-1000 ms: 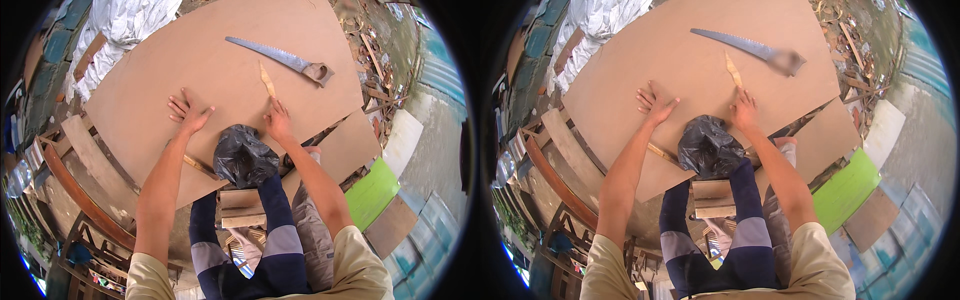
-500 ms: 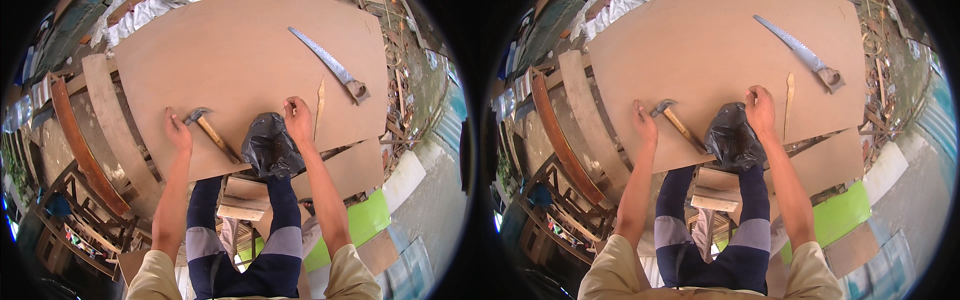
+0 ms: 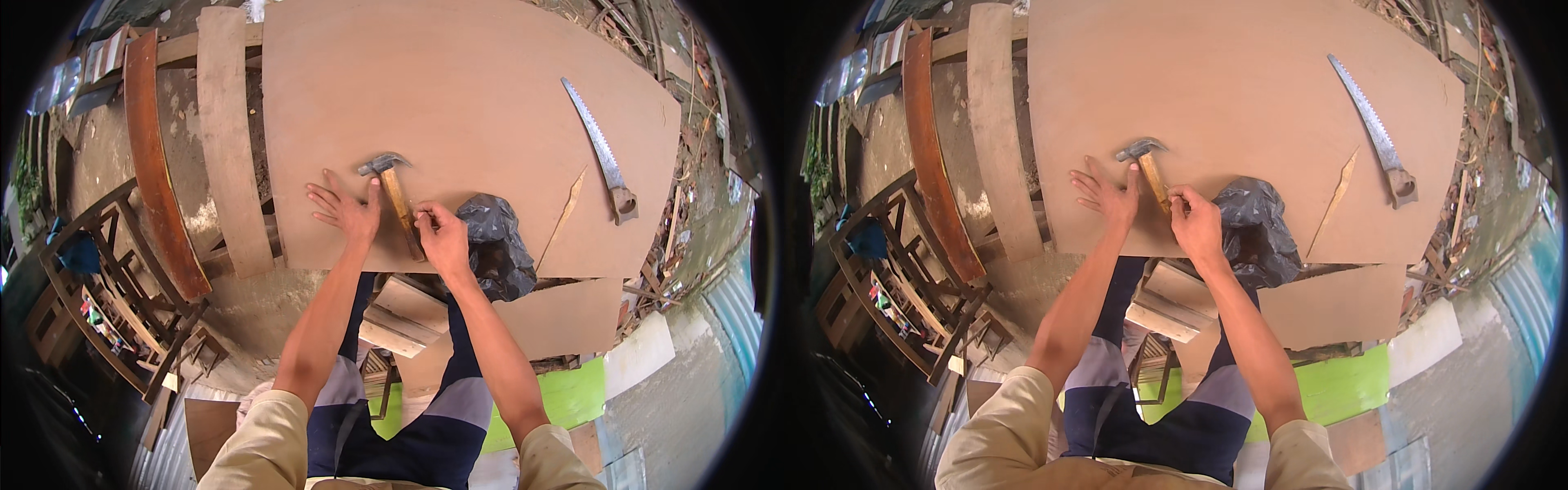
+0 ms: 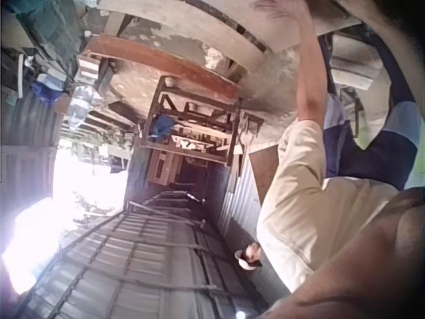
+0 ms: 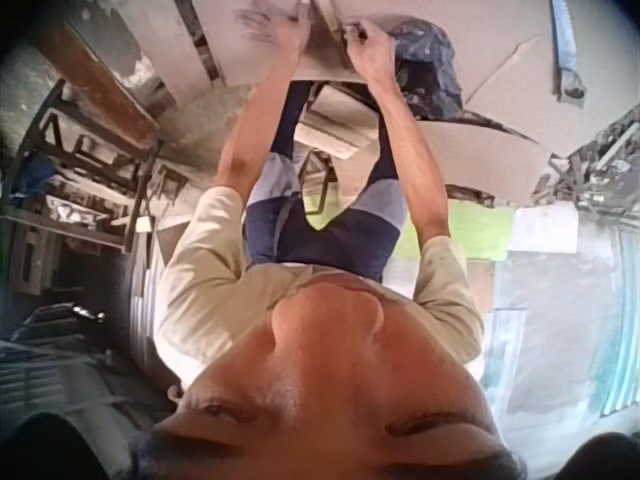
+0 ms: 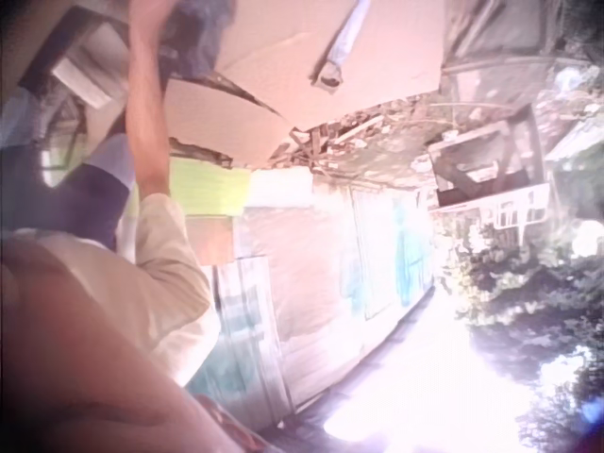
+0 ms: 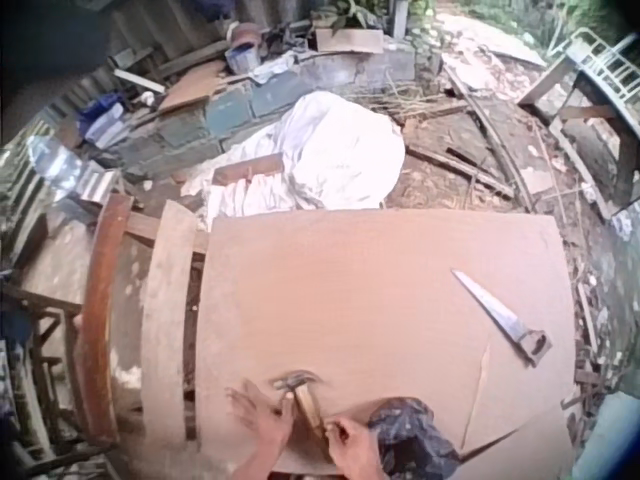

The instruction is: The person hammers nails into a large board using a hammer. They repeatedly pick nails from a black plastic bag, position them on the board, and strike them with the hammer. A hand saw and other wood pieces are visible nearby.

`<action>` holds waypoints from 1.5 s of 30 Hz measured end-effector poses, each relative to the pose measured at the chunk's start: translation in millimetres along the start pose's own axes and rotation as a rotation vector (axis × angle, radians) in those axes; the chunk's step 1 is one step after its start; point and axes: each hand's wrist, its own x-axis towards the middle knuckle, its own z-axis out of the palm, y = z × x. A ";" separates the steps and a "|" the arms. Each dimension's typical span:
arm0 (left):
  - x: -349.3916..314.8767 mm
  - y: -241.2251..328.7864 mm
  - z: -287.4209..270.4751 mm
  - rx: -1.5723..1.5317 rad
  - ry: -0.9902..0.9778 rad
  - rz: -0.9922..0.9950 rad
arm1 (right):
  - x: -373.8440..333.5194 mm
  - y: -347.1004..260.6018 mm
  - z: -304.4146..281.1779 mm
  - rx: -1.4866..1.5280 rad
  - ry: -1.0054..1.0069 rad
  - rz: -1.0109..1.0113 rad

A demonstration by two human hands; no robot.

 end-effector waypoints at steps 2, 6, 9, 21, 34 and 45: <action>3.3 3.6 -4.2 0.031 -0.043 -0.027 | 2.4 8.6 14.1 -0.085 0.040 -0.047; 7.8 9.9 -14.7 0.090 -0.134 -0.060 | 22.4 21.3 35.3 -0.362 0.124 -0.231; 22.1 13.3 -33.0 0.086 -0.232 -0.060 | 32.3 19.6 47.3 -0.526 0.116 -0.324; 45.1 4.1 -42.2 0.035 -0.342 -0.039 | 35.8 23.0 65.1 -0.439 0.141 -0.242; 47.3 29.2 -52.4 0.063 -0.374 -0.163 | 29.2 30.4 48.1 -0.336 0.216 -0.038; 53.4 16.1 -49.1 0.061 -0.430 -0.109 | 28.6 37.6 44.0 -0.313 0.183 -0.106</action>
